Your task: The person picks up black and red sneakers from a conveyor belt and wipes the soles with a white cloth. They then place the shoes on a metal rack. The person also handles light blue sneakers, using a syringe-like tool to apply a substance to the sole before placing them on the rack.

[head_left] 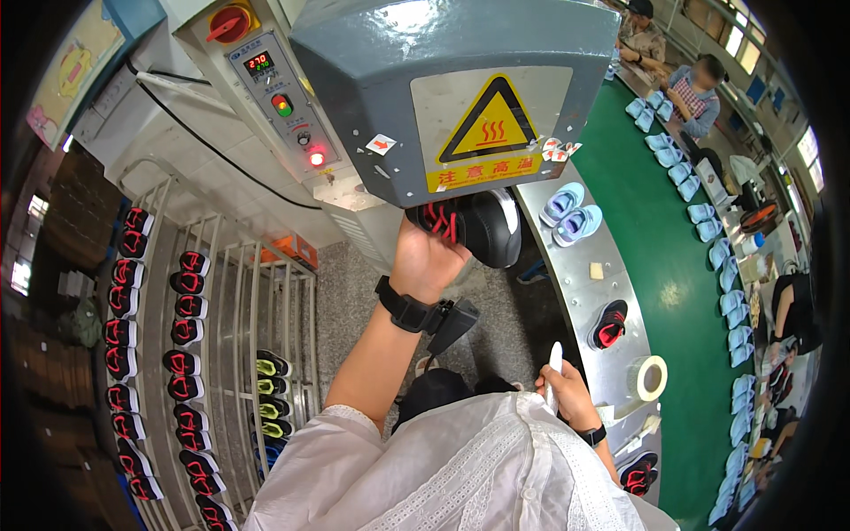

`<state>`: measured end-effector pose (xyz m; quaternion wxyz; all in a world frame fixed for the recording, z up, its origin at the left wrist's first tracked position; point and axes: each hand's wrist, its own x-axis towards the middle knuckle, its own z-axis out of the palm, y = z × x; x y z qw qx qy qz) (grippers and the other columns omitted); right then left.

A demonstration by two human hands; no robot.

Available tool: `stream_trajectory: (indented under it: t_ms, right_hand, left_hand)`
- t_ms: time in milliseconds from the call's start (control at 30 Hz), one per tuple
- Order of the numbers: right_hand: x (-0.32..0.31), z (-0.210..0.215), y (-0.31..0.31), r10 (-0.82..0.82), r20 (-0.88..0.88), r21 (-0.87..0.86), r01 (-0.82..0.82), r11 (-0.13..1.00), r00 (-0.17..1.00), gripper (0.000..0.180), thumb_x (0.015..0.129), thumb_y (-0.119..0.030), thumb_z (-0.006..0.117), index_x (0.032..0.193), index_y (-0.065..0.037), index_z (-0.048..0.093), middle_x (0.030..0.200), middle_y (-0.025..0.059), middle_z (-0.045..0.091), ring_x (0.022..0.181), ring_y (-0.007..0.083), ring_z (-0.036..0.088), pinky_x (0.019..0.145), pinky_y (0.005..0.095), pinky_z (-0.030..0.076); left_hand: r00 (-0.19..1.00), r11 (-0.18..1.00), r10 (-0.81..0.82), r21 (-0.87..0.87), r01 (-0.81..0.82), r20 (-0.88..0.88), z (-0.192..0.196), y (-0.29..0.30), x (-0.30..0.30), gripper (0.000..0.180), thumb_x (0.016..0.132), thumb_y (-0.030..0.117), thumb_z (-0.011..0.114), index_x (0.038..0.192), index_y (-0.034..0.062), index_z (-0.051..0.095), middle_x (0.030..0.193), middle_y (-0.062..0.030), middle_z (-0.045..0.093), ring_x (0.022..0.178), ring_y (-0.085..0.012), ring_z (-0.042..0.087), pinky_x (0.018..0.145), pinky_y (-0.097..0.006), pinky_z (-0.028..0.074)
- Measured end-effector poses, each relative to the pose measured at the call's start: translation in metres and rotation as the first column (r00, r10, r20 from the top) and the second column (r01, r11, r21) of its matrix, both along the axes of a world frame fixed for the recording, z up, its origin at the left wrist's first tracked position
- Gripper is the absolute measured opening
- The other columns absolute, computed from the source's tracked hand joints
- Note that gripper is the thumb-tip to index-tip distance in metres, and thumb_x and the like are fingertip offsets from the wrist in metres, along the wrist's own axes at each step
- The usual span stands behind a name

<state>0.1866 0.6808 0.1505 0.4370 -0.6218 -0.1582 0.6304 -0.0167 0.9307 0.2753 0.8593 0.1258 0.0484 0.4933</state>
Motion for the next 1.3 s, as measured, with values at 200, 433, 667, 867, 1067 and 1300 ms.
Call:
stream_trajectory:
  t_ms: [200, 433, 667, 867, 1067, 1300]
  right_hand:
    - [0.0, 0.004, 0.001, -0.027, -0.029, 0.06, 0.029, 0.998, 0.999, 0.033, 0.098, -0.034, 0.041, 0.089, -0.003, 0.05, 0.073, 0.0071, 0.056, 0.057, 0.0145, 0.055, 0.055, 0.0272, 0.047]
    - [-0.009, 0.112, 0.032, -0.262, 0.426, 0.512, 0.008, 0.859, 0.866, 0.028, 0.099, -0.026, 0.039, 0.085, -0.003, 0.048, 0.073, 0.0055, 0.053, 0.059, 0.0127, 0.054, 0.053, 0.0268, 0.044]
    - [-0.024, 0.182, 0.05, 0.024, 0.863, 0.313, -0.57, 0.759, 0.505, 0.025, 0.093, -0.024, 0.049, 0.084, -0.001, 0.05, 0.069, 0.0172, 0.052, 0.061, 0.0382, 0.056, 0.053, 0.0439, 0.043]
    - [-0.028, 0.176, 0.049, 0.07, 0.871, 0.265, -0.585, 0.767, 0.486, 0.028, 0.095, -0.025, 0.046, 0.082, -0.001, 0.048, 0.067, 0.0169, 0.049, 0.06, 0.0365, 0.053, 0.053, 0.0415, 0.041]
    - [-0.025, 0.18, 0.048, 0.022, 0.925, 0.236, -0.616, 0.752, 0.38, 0.03, 0.094, -0.029, 0.046, 0.081, -0.002, 0.048, 0.067, 0.0162, 0.052, 0.057, 0.0376, 0.055, 0.049, 0.0449, 0.042]
    - [-0.021, 0.183, 0.048, 0.029, 0.935, 0.21, -0.619, 0.757, 0.353, 0.03, 0.093, -0.028, 0.048, 0.08, -0.002, 0.047, 0.067, 0.0158, 0.052, 0.056, 0.0362, 0.055, 0.047, 0.0438, 0.043]
  left_hand:
    - [0.997, 0.996, -0.074, -0.045, 0.073, -0.012, -0.001, 0.0, 0.001, 0.039, 0.094, 0.035, 0.047, 0.12, 0.0058, 0.05, 0.116, -0.0085, 0.058, 0.106, -0.0221, 0.057, 0.089, -0.038, 0.048]
    - [0.882, 0.96, -0.102, 0.188, 0.21, -0.461, 0.008, -0.081, -0.006, 0.046, 0.08, 0.024, 0.071, 0.115, 0.0025, 0.05, 0.104, -0.0031, 0.058, 0.095, -0.0128, 0.057, 0.084, -0.028, 0.046]
    - [0.778, 0.917, -0.118, 0.233, 0.324, -0.618, 0.014, -0.11, 0.0, 0.059, 0.073, 0.017, 0.077, 0.119, 0.002, 0.045, 0.107, -0.0053, 0.056, 0.1, -0.0132, 0.055, 0.088, -0.027, 0.044]
    - [0.725, 0.89, -0.072, 0.284, 0.357, -0.685, 0.022, -0.111, -0.001, 0.059, 0.073, 0.019, 0.078, 0.119, 0.0024, 0.045, 0.108, -0.0056, 0.055, 0.101, -0.0123, 0.053, 0.088, -0.027, 0.043]
    - [0.701, 0.881, -0.046, 0.303, 0.364, -0.711, 0.02, -0.111, 0.001, 0.062, 0.072, 0.021, 0.079, 0.119, 0.0026, 0.043, 0.109, -0.0055, 0.055, 0.102, -0.0121, 0.052, 0.089, -0.027, 0.042]
    - [0.691, 0.871, -0.029, 0.32, 0.372, -0.723, 0.016, -0.109, 0.006, 0.063, 0.071, 0.02, 0.079, 0.119, 0.0023, 0.042, 0.109, -0.0058, 0.055, 0.102, -0.0127, 0.052, 0.089, -0.028, 0.042]
